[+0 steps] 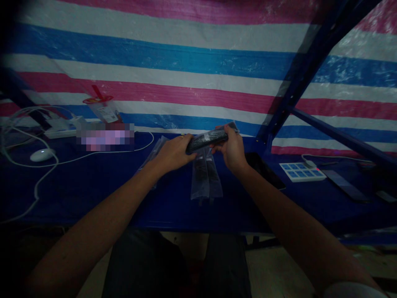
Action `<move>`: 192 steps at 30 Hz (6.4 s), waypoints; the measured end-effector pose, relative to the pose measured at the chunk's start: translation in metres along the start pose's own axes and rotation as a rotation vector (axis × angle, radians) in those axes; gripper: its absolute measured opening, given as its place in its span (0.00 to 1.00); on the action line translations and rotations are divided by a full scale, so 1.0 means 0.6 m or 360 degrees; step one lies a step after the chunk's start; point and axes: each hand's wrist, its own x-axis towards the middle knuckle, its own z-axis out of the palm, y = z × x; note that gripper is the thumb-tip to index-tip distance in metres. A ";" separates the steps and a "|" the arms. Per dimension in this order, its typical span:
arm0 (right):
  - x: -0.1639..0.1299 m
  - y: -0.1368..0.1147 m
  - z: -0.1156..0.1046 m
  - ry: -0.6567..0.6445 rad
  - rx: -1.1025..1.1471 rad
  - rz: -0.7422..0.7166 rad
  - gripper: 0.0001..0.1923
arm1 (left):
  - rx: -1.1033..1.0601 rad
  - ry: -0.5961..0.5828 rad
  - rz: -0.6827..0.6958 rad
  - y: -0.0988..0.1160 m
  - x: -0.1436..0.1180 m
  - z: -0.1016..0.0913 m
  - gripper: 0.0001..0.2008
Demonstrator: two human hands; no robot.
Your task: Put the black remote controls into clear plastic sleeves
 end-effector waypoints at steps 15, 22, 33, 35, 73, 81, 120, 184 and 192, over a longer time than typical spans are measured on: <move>0.029 -0.081 0.040 0.0021 -0.0138 -0.0221 0.15 | -0.0490 0.0165 -0.0422 -0.043 0.015 0.052 0.15; 0.032 -0.112 0.066 0.0044 -0.0420 -0.0425 0.17 | -0.0657 0.0242 -0.0410 -0.047 0.017 0.056 0.15; 0.042 -0.136 0.077 0.0051 -0.0588 -0.0643 0.23 | -0.0853 0.0321 -0.0457 -0.048 0.021 0.059 0.17; 0.045 -0.136 0.071 0.0053 -0.0509 -0.0636 0.22 | -0.0835 0.0320 -0.0457 -0.050 0.022 0.060 0.17; 0.032 0.006 -0.047 0.0167 0.0857 0.0398 0.14 | -0.0366 0.0766 -0.0315 -0.086 0.022 0.002 0.20; -0.006 0.019 -0.004 -0.0302 0.0880 0.0480 0.17 | -0.0342 0.0410 -0.0227 -0.062 0.016 0.012 0.27; -0.032 0.043 0.028 -0.0167 0.0812 0.0496 0.08 | -0.1705 -0.0169 -0.0683 -0.077 0.019 0.017 0.13; -0.015 0.039 0.011 0.0172 0.0831 0.0572 0.02 | -0.0880 0.0368 -0.0291 -0.094 0.029 0.020 0.24; -0.012 0.040 0.012 0.0212 0.0817 0.0565 0.02 | -0.0746 0.0556 -0.0367 -0.097 0.026 0.018 0.25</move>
